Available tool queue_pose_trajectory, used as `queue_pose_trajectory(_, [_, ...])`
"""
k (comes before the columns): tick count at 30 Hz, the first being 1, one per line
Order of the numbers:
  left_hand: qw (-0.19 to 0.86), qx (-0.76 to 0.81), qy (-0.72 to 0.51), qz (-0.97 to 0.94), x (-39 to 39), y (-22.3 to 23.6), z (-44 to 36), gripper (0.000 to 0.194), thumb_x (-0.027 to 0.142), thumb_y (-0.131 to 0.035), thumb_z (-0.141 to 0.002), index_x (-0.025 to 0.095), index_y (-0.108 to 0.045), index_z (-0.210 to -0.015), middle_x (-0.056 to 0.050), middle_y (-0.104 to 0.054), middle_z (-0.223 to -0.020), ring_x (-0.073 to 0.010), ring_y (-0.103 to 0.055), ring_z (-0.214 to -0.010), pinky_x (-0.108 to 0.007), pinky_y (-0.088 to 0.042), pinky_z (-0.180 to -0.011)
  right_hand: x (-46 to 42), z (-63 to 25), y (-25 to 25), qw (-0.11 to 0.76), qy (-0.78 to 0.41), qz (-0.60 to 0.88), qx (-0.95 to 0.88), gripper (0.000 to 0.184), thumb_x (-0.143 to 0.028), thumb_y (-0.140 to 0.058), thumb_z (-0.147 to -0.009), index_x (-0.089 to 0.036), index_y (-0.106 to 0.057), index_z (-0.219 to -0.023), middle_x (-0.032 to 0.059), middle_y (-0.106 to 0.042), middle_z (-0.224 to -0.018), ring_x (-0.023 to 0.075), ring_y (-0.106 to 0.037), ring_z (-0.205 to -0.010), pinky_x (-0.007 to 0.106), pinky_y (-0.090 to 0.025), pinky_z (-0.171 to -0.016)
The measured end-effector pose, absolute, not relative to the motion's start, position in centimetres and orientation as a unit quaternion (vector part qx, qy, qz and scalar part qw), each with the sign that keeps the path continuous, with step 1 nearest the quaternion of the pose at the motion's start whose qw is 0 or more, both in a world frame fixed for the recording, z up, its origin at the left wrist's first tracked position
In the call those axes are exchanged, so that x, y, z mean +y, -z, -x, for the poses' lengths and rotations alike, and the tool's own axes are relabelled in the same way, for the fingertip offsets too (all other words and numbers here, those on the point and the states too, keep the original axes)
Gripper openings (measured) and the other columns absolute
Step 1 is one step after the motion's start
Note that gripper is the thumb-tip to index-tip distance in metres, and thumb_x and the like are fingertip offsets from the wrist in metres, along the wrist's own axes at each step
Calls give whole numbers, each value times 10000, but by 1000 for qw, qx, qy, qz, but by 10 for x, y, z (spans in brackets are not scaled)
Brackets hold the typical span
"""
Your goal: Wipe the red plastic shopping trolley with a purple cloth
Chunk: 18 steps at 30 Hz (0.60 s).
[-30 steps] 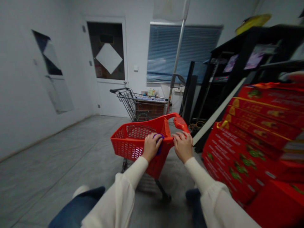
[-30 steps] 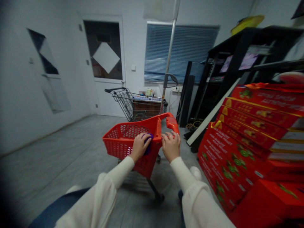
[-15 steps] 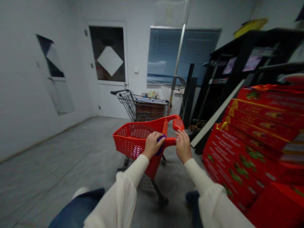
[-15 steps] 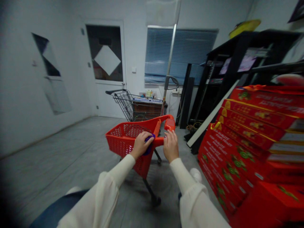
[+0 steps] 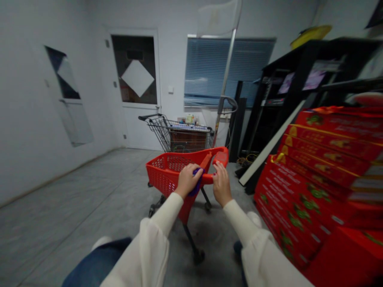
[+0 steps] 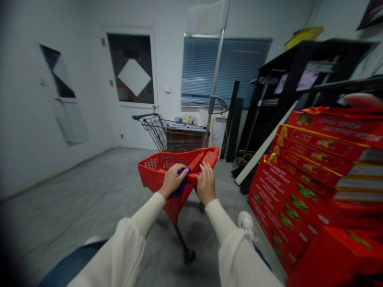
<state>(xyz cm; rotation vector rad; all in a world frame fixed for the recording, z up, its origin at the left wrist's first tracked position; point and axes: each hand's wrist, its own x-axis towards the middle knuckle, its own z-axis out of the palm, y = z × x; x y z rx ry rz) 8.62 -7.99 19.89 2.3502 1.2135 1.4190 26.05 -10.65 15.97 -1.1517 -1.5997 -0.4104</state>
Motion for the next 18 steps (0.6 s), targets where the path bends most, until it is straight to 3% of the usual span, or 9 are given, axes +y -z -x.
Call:
queue_pose_trajectory(5, [81, 343, -489, -798, -86, -201, -83, 201, 370, -549, -949, 227, -686, -988, -34, -690, -994, -175, -633, -966, -300, -481, -914, -115, -263, -175, 452, 161, 515, -710, 441, -302, -292, -1016, -222, -596, -1326, 90, -639, -1323, 216, -516, -1267, 437, -389, -1088])
queue_pose_trajectory(7, [97, 356, -498, -785, -77, -196, -69, 204, 364, -545, -950, 221, -684, -993, -35, -691, -1005, -173, -636, -975, -300, -480, -923, -112, -269, -180, 431, 166, 526, -714, 439, -301, -310, -1011, -226, -591, -1340, 91, -624, -1350, 218, -518, -1262, 437, -387, -1082])
queue_pose_trajectory(11, [98, 411, -504, -753, -67, -193, -53, 208, 359, -536, -950, 215, -686, -966, -35, -695, -993, -174, -645, -957, -304, -486, -916, -93, -267, -174, 467, 170, 509, -703, 482, -308, -266, -1007, -175, -561, -1364, 120, -575, -1402, 238, -420, -1377, 486, -342, -1133])
queue_pose_trajectory(18, [76, 361, -513, -775, -94, -206, -71, 220, 384, -547, -948, 220, -690, -979, -42, -702, -1006, -170, -641, -969, -295, -486, -917, -90, -237, -161, 528, 157, 489, -676, 480, -304, -241, -1013, -148, -569, -1327, 128, -603, -1344, 246, -413, -1377, 511, -325, -1153])
